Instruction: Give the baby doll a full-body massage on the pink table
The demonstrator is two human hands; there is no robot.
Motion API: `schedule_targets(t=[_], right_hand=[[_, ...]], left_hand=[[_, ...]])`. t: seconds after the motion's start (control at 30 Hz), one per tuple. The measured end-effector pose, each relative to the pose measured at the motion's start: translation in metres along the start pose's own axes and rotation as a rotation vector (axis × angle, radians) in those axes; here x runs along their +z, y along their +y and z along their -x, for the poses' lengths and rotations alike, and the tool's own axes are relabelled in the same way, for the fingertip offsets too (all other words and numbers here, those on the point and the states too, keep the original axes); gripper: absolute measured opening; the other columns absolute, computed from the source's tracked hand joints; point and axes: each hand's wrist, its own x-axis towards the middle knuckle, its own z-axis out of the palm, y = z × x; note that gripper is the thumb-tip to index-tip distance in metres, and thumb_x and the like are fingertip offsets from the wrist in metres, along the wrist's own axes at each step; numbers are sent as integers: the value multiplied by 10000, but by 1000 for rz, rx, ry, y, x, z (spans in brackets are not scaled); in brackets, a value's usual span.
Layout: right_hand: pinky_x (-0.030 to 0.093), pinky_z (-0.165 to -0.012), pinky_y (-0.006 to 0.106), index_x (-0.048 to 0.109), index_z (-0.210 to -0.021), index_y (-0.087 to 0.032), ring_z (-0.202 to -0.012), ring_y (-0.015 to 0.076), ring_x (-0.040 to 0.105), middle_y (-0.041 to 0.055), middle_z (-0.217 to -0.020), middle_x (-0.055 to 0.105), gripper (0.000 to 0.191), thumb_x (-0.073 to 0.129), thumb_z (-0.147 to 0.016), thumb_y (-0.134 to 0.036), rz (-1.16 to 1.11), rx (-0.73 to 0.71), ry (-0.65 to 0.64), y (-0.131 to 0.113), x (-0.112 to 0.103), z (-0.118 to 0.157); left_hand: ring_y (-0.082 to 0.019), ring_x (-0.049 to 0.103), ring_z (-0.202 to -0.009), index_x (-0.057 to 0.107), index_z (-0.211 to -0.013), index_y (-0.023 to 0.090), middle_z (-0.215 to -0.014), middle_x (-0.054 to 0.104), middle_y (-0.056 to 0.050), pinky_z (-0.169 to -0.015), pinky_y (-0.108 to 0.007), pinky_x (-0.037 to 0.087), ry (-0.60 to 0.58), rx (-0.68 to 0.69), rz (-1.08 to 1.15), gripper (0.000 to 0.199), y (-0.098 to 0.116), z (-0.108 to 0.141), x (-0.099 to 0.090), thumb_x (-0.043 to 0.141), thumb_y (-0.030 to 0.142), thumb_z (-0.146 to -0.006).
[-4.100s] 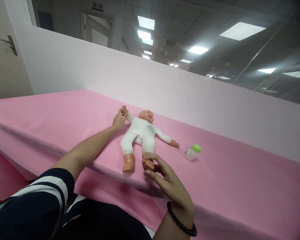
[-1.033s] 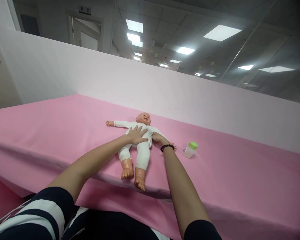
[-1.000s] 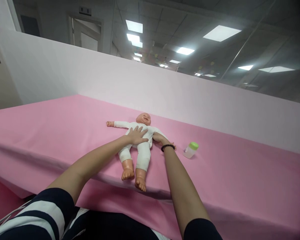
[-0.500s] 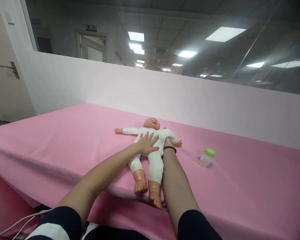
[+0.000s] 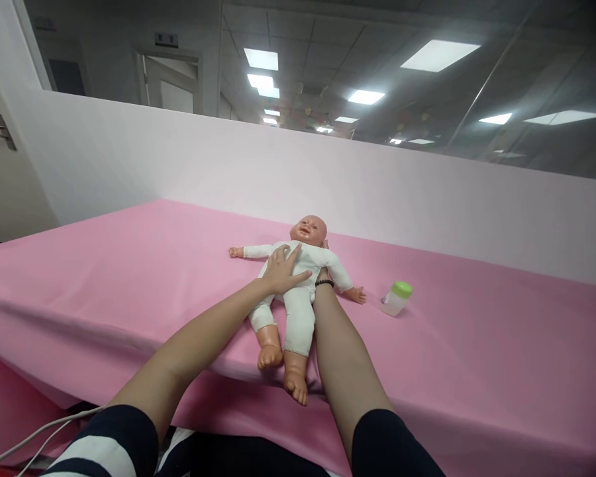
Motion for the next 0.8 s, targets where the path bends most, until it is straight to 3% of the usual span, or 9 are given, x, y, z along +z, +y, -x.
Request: schedule_targets(t=[0.13, 0.27, 0.37, 0.57, 0.67, 0.8], right_hand=[[480, -988, 425, 623, -920, -124, -1045, 229, 680, 193, -998, 726, 735, 157, -928, -693, -259, 112, 175, 1, 11, -3], [482, -1014, 449, 613, -1102, -127, -1126, 288, 652, 229, -1177, 689, 847, 73, -884, -742, -423, 120, 309, -7, 28, 0], [445, -1043, 475, 595, -1169, -95, -1101, 317, 637, 234, -1130, 678, 902, 70, -873, -765, -476, 108, 386, -16, 39, 3], [380, -1072, 532, 606, -1191, -38, -976, 325, 637, 206, -967, 682, 828, 186, -899, -688, -494, 117, 381, -34, 61, -2], [370, -1070, 565, 585, -1242, -48, -965, 334, 643, 206, -1012, 684, 798, 241, -891, -676, -519, 112, 375, -42, 65, -2], [372, -1100, 555, 575, -1267, -48, -1096, 351, 627, 233, -1109, 663, 775, 277, -880, -649, -591, 61, 387, -58, 65, -4]], left_hand=[[-450, -31, -1583, 216, -1647, 335, -1726, 36, -145, -1247, -639, 110, 30, -43, 57, 892, -1, 1, 0, 551, 705, -908], [-461, -74, -1580, 248, -1630, 391, -1739, -14, -123, -1213, -718, 91, -1, -15, 103, 877, 3, 4, -5, 562, 739, -888], [-443, -57, -1587, 252, -1631, 380, -1737, -3, -143, -1213, -719, 91, 19, 12, 137, 903, 4, 5, -7, 593, 736, -875], [-415, -25, -1596, 232, -1645, 311, -1728, -69, -174, -1258, -601, 152, 110, 23, 267, 991, -3, 7, -6, 713, 640, -843], [-419, -26, -1595, 250, -1641, 295, -1727, -101, -168, -1264, -586, 149, 136, 41, 289, 1024, -3, 10, -6, 768, 593, -809], [-387, -45, -1602, 265, -1637, 296, -1734, -78, -147, -1272, -578, 132, 154, 105, 364, 989, -2, 11, -5, 735, 615, -827]])
